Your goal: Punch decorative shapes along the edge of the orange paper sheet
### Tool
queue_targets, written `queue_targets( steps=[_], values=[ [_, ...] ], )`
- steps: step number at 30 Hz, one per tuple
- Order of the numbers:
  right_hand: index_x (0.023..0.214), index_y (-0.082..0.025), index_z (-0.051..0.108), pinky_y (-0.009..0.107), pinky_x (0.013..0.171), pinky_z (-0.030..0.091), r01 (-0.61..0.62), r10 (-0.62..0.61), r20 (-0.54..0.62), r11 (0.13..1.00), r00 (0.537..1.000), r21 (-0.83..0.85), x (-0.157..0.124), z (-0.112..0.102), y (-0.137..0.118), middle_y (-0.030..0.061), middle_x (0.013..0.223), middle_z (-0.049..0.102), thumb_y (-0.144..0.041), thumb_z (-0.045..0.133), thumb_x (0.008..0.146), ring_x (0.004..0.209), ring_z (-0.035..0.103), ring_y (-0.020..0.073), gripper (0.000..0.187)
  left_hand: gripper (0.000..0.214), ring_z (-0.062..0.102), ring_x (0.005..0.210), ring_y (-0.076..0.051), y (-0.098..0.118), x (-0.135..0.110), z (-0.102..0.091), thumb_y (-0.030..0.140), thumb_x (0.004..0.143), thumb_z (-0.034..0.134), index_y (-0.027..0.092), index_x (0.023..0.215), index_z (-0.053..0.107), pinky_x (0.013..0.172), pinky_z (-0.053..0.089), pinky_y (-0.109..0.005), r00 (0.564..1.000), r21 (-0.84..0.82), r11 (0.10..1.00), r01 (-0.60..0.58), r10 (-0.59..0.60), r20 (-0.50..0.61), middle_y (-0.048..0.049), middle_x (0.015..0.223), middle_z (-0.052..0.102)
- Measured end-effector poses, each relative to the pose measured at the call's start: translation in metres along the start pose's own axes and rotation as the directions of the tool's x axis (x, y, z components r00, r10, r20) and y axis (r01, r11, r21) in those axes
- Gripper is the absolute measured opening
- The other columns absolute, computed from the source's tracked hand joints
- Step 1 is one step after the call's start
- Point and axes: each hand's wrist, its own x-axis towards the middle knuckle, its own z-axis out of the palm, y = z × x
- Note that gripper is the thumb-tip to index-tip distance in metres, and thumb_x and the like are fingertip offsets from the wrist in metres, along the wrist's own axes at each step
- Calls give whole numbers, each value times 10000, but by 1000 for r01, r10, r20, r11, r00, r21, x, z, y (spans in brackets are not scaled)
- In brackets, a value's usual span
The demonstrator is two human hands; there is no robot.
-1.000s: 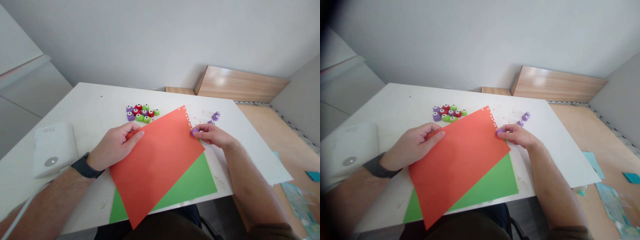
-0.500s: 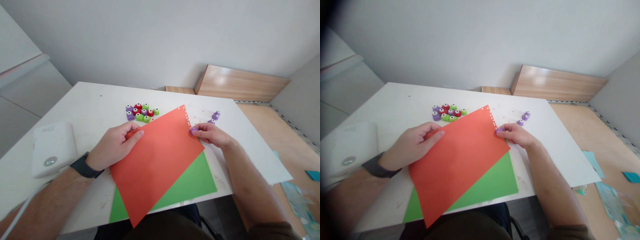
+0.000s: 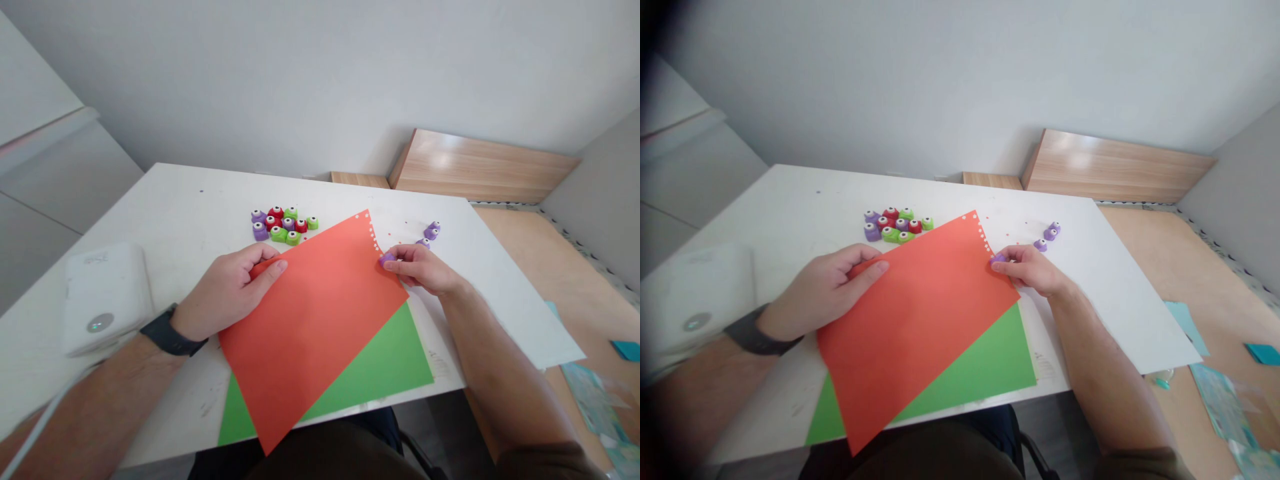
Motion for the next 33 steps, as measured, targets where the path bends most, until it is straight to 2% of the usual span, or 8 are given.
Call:
queue_targets(
  steps=[5,12,20,23,27,33],
  values=[
    [956,-154,735,255,449,258,-2,2,-1,1000,1000,-22,0,3,0,-17,563,594,-562,860,808,470,464,105,451,330,608,672,-136,-2,1,1,561,1034,578,248,1000,677,657,456,-253,1000,-12,1000,10,-9,8,51,802,705],
    [923,-154,721,249,445,258,-10,9,-39,1000,999,-27,2,6,2,-13,577,601,-544,867,807,483,478,102,432,307,638,709,-137,-2,0,2,545,1033,590,253,1005,682,694,469,-253,1000,-14,1000,1,0,17,53,834,729],
    [946,-158,719,255,446,226,-28,26,-20,998,999,-61,0,3,0,-20,530,589,-558,832,844,456,430,96,427,309,632,692,-140,-3,1,2,546,1035,581,257,990,678,679,467,-256,1000,-4,1000,6,-6,12,55,806,725],
    [939,-167,710,258,440,194,-42,43,7,998,999,-55,0,0,0,-42,497,536,-549,807,867,444,403,95,400,314,634,700,-142,-3,1,2,554,1035,580,259,985,675,683,467,-257,1000,-7,1000,14,-14,8,55,813,726],
    [945,-170,721,265,437,173,-46,45,-34,998,998,-53,1,-3,2,-59,472,480,-535,767,897,428,338,89,371,312,645,712,-148,-4,0,2,557,1036,580,261,1005,677,691,472,-258,1000,-17,1000,21,-21,15,53,831,737],
    [967,-174,724,268,438,184,-64,64,-83,998,995,4,2,-4,3,-53,500,495,-541,769,876,437,331,91,381,316,659,724,-152,-2,1,1,551,1037,576,256,1005,686,711,480,-259,1000,-6,1000,18,-18,2,47,848,748]
  ],
)
